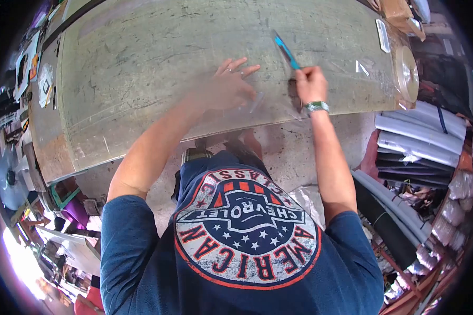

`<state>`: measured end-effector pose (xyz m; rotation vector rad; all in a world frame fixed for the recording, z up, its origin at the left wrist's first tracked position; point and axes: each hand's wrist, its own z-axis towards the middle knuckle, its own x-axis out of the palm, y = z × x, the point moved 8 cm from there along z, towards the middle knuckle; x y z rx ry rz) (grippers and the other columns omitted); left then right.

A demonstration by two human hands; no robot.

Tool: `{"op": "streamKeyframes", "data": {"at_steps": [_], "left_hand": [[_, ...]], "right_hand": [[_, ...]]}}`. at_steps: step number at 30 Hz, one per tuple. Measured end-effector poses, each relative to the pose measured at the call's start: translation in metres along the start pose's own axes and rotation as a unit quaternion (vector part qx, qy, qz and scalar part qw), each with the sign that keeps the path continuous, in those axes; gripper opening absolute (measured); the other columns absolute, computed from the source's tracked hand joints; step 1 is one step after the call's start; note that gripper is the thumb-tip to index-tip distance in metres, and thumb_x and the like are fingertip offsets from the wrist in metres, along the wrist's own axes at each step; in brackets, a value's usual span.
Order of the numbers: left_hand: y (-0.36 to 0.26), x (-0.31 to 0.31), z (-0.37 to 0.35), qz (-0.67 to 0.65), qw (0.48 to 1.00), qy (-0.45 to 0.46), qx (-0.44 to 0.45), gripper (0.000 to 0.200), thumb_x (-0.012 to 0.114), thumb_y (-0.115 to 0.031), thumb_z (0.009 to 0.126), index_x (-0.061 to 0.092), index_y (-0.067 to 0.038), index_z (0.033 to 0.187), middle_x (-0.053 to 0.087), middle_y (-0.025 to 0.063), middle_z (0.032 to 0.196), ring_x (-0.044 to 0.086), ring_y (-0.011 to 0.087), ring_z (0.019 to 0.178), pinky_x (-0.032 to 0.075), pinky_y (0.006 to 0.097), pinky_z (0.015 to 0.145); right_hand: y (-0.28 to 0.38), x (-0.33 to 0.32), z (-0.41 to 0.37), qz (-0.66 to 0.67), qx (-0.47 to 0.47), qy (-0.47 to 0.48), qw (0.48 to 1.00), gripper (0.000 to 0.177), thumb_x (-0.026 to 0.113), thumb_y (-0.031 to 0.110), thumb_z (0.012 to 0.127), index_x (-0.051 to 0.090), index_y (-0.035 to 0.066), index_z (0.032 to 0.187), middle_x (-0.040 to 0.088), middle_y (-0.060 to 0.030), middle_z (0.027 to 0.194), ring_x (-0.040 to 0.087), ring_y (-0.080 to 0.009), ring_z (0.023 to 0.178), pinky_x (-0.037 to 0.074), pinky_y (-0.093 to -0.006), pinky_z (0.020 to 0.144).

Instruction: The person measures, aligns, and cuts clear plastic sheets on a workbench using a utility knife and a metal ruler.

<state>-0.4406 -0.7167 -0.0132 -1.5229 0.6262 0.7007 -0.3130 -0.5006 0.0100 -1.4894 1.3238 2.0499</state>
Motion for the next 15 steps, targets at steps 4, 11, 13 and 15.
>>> {"op": "streamKeyframes", "data": {"at_steps": [4,11,13,15], "left_hand": [[0.005,0.003,-0.002,-0.017,0.999,-0.031,0.02,0.025,0.074,-0.019,0.082,0.079,-0.026,0.105,0.035,0.0024,0.168,0.015,0.0335,0.159,0.006,0.0581,0.129],[0.002,0.003,0.002,-0.004,1.0,0.011,-0.02,0.031,0.083,-0.021,0.079,0.079,-0.028,0.109,0.031,-0.0014,0.169,0.015,0.0341,0.158,0.008,0.0576,0.129],[0.003,0.003,0.002,-0.01,1.0,0.007,-0.018,0.032,0.084,-0.021,0.079,0.079,-0.029,0.11,0.031,-0.0018,0.169,0.016,0.0343,0.158,0.008,0.0577,0.129],[0.004,0.003,0.001,-0.007,1.0,0.0,-0.014,0.033,0.084,-0.021,0.079,0.079,-0.029,0.11,0.031,-0.0019,0.169,0.016,0.0346,0.158,0.009,0.0578,0.129]], "right_hand": [[0.004,-0.065,0.033,0.062,-0.062,-0.037,0.995,0.024,0.075,0.024,0.089,0.069,0.004,0.101,0.072,-0.0151,0.082,0.07,-0.0291,0.074,0.056,-0.0414,0.073],[0.025,-0.037,0.094,0.082,-0.015,-0.026,0.996,0.028,0.075,0.034,0.086,0.079,0.007,0.093,0.073,-0.0122,0.074,0.07,-0.0211,0.069,0.055,-0.037,0.068],[0.014,-0.008,0.098,0.123,0.023,0.041,0.991,0.034,0.072,0.039,0.087,0.08,0.006,0.091,0.073,-0.0129,0.07,0.069,-0.0197,0.063,0.055,-0.0352,0.067],[0.003,-0.003,0.089,0.152,0.048,0.071,0.985,0.034,0.071,0.038,0.089,0.08,0.005,0.091,0.074,-0.0115,0.071,0.07,-0.018,0.063,0.055,-0.0331,0.066]]}}
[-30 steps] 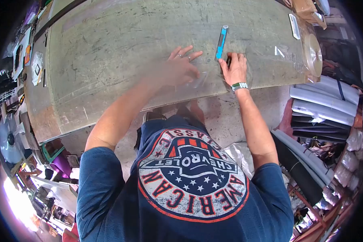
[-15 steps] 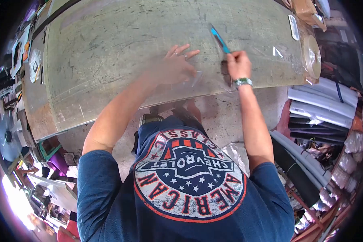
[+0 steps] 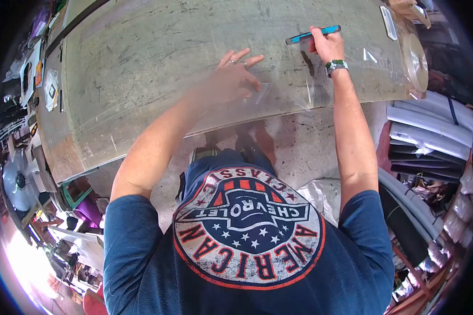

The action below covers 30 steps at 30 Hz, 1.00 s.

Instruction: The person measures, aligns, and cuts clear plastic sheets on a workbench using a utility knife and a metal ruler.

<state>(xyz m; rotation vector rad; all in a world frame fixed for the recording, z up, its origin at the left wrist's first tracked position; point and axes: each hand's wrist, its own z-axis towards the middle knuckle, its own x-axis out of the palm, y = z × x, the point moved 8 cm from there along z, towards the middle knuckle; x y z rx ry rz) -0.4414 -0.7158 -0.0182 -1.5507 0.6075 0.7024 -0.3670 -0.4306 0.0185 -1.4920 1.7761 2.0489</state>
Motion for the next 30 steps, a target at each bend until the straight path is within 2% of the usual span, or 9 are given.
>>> {"op": "streamKeyframes", "data": {"at_steps": [1,5,7,10,13,19,30], "left_hand": [[0.0,0.0,0.0,0.0,1.0,-0.005,0.003,0.033,0.084,-0.021,0.079,0.079,-0.029,0.11,0.031,-0.002,0.169,0.016,0.0348,0.158,0.009,0.0578,0.129],[0.0,0.0,0.001,0.007,1.0,-0.011,0.013,0.033,0.084,-0.02,0.079,0.079,-0.029,0.11,0.031,-0.0023,0.169,0.017,0.0352,0.158,0.011,0.0581,0.129],[0.001,0.001,0.0,0.014,1.0,-0.016,0.015,0.033,0.085,-0.021,0.078,0.079,-0.029,0.11,0.031,-0.0023,0.169,0.018,0.0352,0.157,0.011,0.0582,0.128],[0.0,0.0,0.002,0.019,1.0,0.007,0.008,0.034,0.084,-0.021,0.078,0.079,-0.03,0.11,0.03,-0.0027,0.169,0.018,0.0351,0.157,0.011,0.0581,0.129],[0.003,0.003,0.003,0.026,1.0,0.008,0.002,0.034,0.084,-0.021,0.079,0.079,-0.031,0.111,0.031,-0.0031,0.169,0.018,0.0348,0.158,0.011,0.0578,0.129],[0.001,0.002,0.003,0.035,0.999,0.012,0.008,0.035,0.084,-0.022,0.079,0.079,-0.032,0.112,0.031,-0.0025,0.17,0.017,0.0347,0.158,0.01,0.0582,0.129],[0.002,0.002,0.004,0.033,0.999,0.016,0.01,0.035,0.084,-0.023,0.079,0.079,-0.032,0.112,0.031,-0.0009,0.169,0.017,0.0354,0.158,0.011,0.0576,0.128]], "right_hand": [[-0.002,-0.001,-0.007,0.013,0.013,0.013,1.0,0.034,0.07,0.037,0.089,0.079,0.004,0.091,0.074,-0.0108,0.072,0.071,-0.0172,0.063,0.056,-0.032,0.065],[0.026,-0.036,-0.083,0.136,-0.062,0.025,0.988,0.037,0.059,0.031,0.105,0.074,-0.003,0.105,0.075,-0.007,0.081,0.074,-0.0139,0.076,0.057,-0.0265,0.067],[0.062,-0.053,-0.151,0.111,-0.12,0.01,0.986,0.039,0.054,0.029,0.109,0.071,-0.006,0.112,0.075,-0.0087,0.088,0.074,-0.0129,0.081,0.058,-0.0275,0.071],[0.062,-0.036,-0.234,0.12,-0.11,0.002,0.987,0.031,0.057,0.021,0.107,0.072,-0.005,0.115,0.076,-0.0107,0.097,0.074,-0.0161,0.089,0.059,-0.0308,0.078],[0.068,0.002,-0.269,0.058,-0.152,0.007,0.987,0.024,0.06,0.013,0.105,0.072,-0.004,0.117,0.077,-0.0149,0.104,0.075,-0.0219,0.093,0.058,-0.0329,0.082],[0.054,0.047,-0.255,0.055,-0.188,-0.026,0.98,0.021,0.062,0.012,0.102,0.071,-0.002,0.115,0.075,-0.0217,0.104,0.075,-0.0365,0.092,0.057,-0.0379,0.079],[0.063,0.046,-0.257,0.036,-0.215,-0.022,0.976,0.021,0.063,0.012,0.102,0.071,-0.002,0.116,0.075,-0.0208,0.104,0.075,-0.0347,0.092,0.057,-0.0381,0.079]]}}
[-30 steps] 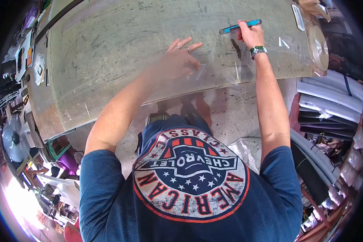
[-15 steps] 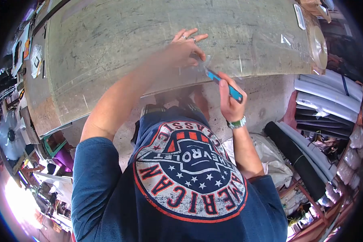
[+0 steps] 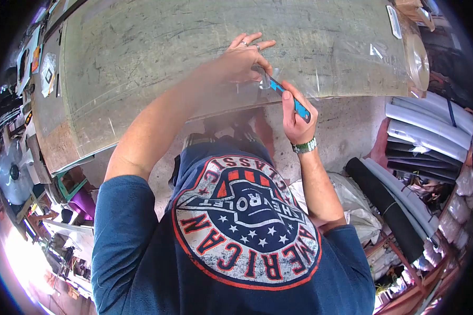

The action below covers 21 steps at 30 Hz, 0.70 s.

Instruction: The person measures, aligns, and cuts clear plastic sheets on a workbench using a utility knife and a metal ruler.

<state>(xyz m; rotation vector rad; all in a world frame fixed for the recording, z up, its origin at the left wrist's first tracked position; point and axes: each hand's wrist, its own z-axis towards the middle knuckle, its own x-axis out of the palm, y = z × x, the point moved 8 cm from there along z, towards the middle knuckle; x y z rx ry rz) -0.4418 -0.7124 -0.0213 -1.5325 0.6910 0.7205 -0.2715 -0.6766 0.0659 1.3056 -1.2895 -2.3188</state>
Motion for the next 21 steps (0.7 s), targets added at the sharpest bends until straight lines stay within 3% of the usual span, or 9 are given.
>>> {"op": "streamKeyframes", "data": {"at_steps": [8,11,17,20,21], "left_hand": [[0.0,0.0,-0.001,-0.002,1.0,-0.008,0.003,0.037,0.083,-0.021,0.078,0.079,-0.032,0.113,0.032,-0.0009,0.169,0.018,0.0344,0.158,0.011,0.057,0.128],[0.0,0.0,-0.002,0.0,1.0,-0.012,0.003,0.036,0.083,-0.021,0.079,0.079,-0.032,0.113,0.032,-0.0005,0.169,0.018,0.0345,0.158,0.011,0.0571,0.128],[-0.001,-0.001,-0.001,0.004,1.0,-0.009,0.006,0.033,0.082,-0.022,0.08,0.08,-0.032,0.111,0.032,0.0004,0.169,0.018,0.0347,0.158,0.011,0.0564,0.128],[-0.001,-0.001,-0.002,0.01,1.0,-0.004,0.004,0.033,0.081,-0.023,0.081,0.079,-0.032,0.112,0.031,0.0006,0.169,0.018,0.0349,0.158,0.01,0.0561,0.129],[0.0,0.001,-0.001,0.01,1.0,-0.003,0.005,0.033,0.081,-0.023,0.081,0.079,-0.032,0.113,0.03,0.0005,0.17,0.018,0.0351,0.158,0.01,0.0562,0.129]], "right_hand": [[-0.015,0.017,0.006,0.011,-0.001,0.011,1.0,0.022,0.064,0.012,0.101,0.071,-0.001,0.117,0.075,-0.0218,0.106,0.075,-0.0361,0.094,0.057,-0.0387,0.081],[-0.016,0.019,0.005,-0.002,-0.023,-0.002,1.0,0.025,0.062,0.016,0.104,0.072,-0.003,0.118,0.077,-0.0167,0.1,0.074,-0.0232,0.082,0.056,-0.0322,0.073],[-0.013,0.02,0.0,-0.03,-0.069,-0.017,0.997,0.022,0.066,0.009,0.1,0.071,-0.002,0.119,0.077,-0.0175,0.104,0.076,-0.0281,0.089,0.058,-0.0351,0.077],[-0.014,0.025,0.001,-0.004,-0.04,0.004,0.999,0.028,0.067,0.007,0.097,0.068,0.001,0.125,0.074,-0.0217,0.106,0.073,-0.0393,0.092,0.057,-0.0423,0.078],[-0.014,0.025,-0.001,-0.005,-0.039,0.005,0.999,0.028,0.067,0.007,0.097,0.068,0.001,0.125,0.074,-0.0217,0.106,0.073,-0.0393,0.092,0.057,-0.0423,0.078]]}}
